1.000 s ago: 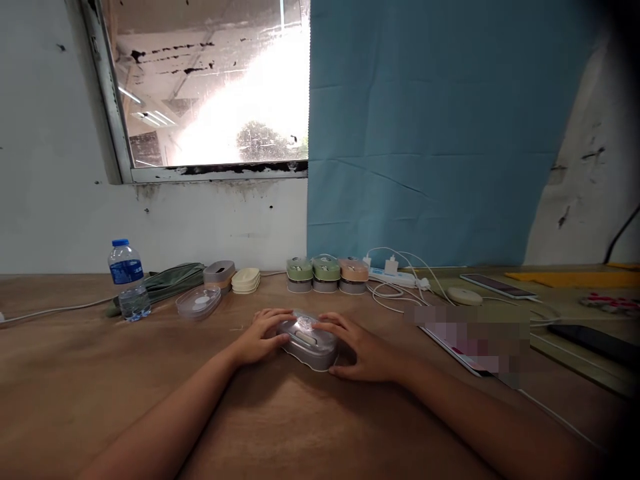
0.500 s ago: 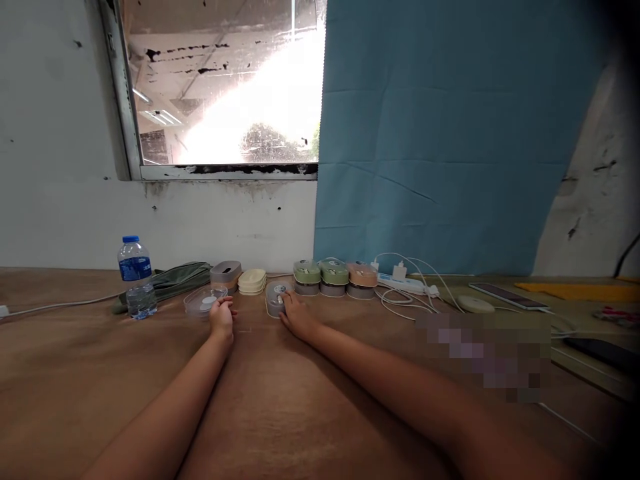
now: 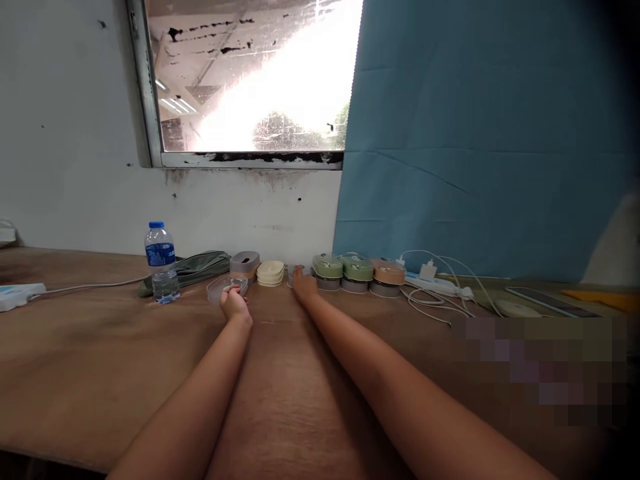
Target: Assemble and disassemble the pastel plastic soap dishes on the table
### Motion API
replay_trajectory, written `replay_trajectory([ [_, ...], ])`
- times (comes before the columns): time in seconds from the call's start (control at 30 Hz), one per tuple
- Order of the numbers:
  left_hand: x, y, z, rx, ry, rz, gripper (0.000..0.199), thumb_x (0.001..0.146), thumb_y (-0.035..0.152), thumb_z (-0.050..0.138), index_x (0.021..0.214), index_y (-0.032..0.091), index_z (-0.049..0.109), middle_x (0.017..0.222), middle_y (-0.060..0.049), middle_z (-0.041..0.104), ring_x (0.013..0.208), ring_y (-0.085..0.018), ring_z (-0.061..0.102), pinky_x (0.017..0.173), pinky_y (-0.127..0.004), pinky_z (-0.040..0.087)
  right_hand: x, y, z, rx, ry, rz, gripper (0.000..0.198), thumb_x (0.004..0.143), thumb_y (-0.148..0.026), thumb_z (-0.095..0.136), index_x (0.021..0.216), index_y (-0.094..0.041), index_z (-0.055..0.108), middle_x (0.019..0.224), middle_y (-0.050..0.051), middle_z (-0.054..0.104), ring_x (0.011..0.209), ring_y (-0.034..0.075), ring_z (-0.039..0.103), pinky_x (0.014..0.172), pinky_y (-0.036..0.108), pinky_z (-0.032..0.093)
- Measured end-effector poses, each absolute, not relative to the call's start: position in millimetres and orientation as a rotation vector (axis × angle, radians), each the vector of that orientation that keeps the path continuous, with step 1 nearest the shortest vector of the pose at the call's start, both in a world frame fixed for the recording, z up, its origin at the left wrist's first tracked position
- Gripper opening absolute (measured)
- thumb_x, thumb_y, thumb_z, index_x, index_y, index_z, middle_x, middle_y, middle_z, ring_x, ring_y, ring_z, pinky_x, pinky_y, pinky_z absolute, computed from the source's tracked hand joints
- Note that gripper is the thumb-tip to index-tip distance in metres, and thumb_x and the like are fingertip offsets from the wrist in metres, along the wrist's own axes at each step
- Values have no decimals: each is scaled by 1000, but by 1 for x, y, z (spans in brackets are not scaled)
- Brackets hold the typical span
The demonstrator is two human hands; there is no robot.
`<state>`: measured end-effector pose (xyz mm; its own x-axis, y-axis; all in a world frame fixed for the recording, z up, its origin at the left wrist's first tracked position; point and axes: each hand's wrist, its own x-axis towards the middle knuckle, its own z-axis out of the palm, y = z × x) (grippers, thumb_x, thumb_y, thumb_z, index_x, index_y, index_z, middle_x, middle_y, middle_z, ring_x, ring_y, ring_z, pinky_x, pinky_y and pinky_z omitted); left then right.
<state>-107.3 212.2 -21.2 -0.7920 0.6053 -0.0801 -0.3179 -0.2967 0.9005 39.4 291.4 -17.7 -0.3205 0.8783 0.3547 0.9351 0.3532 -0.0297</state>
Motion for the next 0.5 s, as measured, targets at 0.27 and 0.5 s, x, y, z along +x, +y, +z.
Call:
replay_trajectory([
  [0.27,-85,207,-15,432,1255,2213,8,59,14,38,64,18,43,60,5,44,42,-6,36,45,-20,29,-8,312,-25,-1418,-2293,-145,30,88,-30,50,114,-16,50,114,8,53,96,19,56,80,40,48],
  [0.5,-77,206,-18,557,1223,2218,8,59,13,38,64,18,42,57,5,41,41,-5,34,44,-20,29,-15,324,-11,-1311,-2241,41,28,88,-30,50,112,-15,51,112,7,54,94,19,56,79,39,49],
])
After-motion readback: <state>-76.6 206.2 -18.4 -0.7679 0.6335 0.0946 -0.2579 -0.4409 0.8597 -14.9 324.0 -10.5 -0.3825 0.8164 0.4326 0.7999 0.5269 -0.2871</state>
